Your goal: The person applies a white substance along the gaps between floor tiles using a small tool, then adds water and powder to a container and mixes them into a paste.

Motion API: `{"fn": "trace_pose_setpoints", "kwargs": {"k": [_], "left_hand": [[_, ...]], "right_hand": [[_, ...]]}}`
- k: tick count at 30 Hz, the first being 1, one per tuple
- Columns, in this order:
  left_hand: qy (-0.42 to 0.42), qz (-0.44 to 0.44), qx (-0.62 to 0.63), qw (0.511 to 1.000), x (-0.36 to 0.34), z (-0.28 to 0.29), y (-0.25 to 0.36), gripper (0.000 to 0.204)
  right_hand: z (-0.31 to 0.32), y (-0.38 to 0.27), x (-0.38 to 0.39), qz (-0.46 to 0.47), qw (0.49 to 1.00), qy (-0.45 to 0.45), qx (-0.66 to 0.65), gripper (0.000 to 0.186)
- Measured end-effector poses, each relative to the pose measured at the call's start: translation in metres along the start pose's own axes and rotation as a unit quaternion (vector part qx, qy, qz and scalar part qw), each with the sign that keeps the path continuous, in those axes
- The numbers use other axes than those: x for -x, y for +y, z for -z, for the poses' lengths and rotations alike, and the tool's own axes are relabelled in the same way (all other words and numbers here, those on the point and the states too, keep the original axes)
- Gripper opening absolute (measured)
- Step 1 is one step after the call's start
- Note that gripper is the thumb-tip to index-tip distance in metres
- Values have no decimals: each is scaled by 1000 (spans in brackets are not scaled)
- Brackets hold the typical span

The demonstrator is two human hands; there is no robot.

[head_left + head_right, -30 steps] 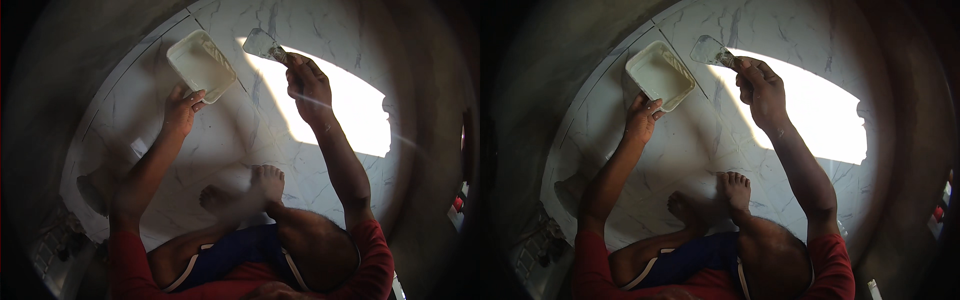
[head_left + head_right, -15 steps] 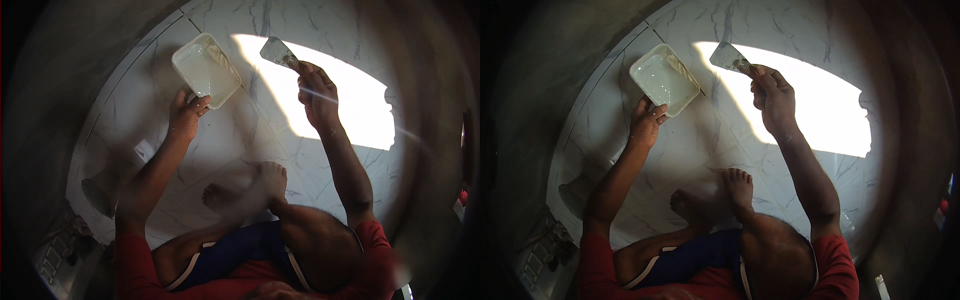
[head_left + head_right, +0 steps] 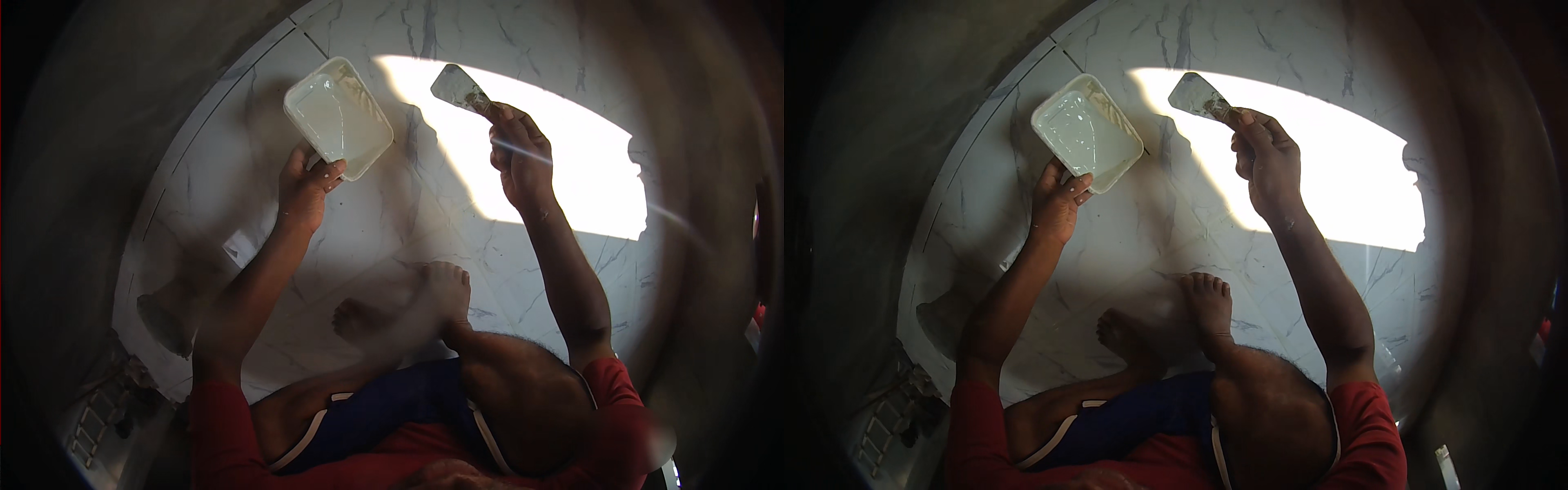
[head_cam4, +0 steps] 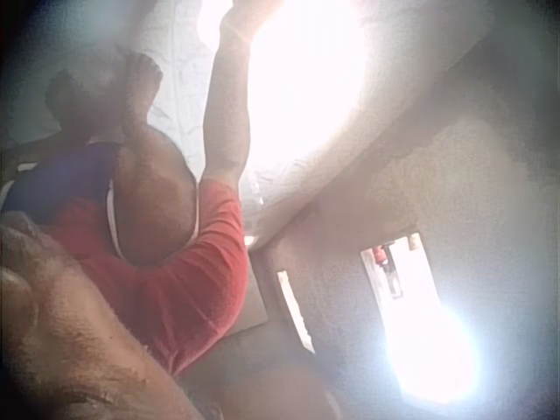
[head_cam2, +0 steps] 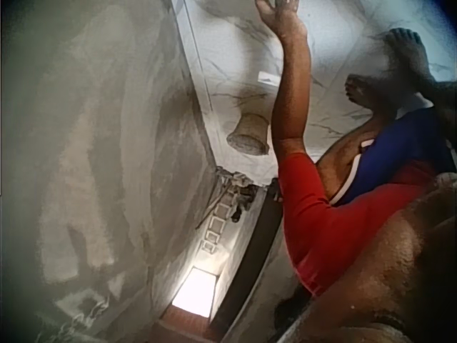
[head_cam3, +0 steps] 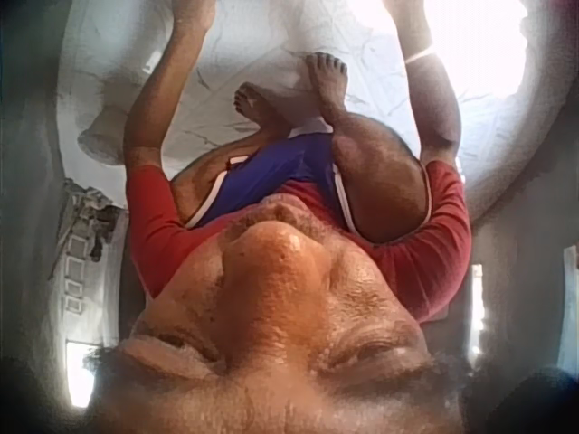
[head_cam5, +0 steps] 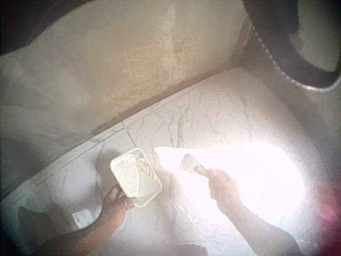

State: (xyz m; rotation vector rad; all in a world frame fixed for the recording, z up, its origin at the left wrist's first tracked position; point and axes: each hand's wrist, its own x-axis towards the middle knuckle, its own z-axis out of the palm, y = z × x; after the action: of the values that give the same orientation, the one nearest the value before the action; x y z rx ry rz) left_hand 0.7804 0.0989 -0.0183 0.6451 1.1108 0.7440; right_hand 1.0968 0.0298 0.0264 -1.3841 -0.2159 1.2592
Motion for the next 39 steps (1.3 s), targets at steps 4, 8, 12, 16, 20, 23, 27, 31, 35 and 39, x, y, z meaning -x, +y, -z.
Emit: {"fn": "trace_pose_setpoints", "kwargs": {"k": [4,8,12,16,20,23,27,31,35,39], "left_hand": [[0,-7,-3,1000,0,-1,-2,55],[-1,-9,-8,1000,0,0,-2,54],[5,-13,-13,1000,0,-1,-4,53],[9,-12,-15,1000,-1,-2,-3,52],[-2,-17,-14,1000,-5,5,-6,53],[-1,-20,-10,1000,-7,4,-6,53],[19,-20,-9,1000,-7,1,-5,53],[-4,1,-36,999,-11,8,-5,65],[4,0,-42,999,-15,9,-4,63],[19,0,-47,999,-21,13,-1,63]], "right_hand": [[1,2,-1,2,1000,2,0,26],[1,3,-3,1,1000,4,-2,25],[4,5,-2,0,1000,-4,13,30],[4,6,-3,-3,1000,6,10,28],[2,7,-3,-2,1000,14,5,26],[4,8,-5,1,1000,7,5,26],[2,9,-5,-3,1000,21,12,26],[4,10,-7,-5,1000,14,11,27],[5,11,-9,-2,1000,14,16,29],[3,14,-10,-7,1000,22,16,28]]}}
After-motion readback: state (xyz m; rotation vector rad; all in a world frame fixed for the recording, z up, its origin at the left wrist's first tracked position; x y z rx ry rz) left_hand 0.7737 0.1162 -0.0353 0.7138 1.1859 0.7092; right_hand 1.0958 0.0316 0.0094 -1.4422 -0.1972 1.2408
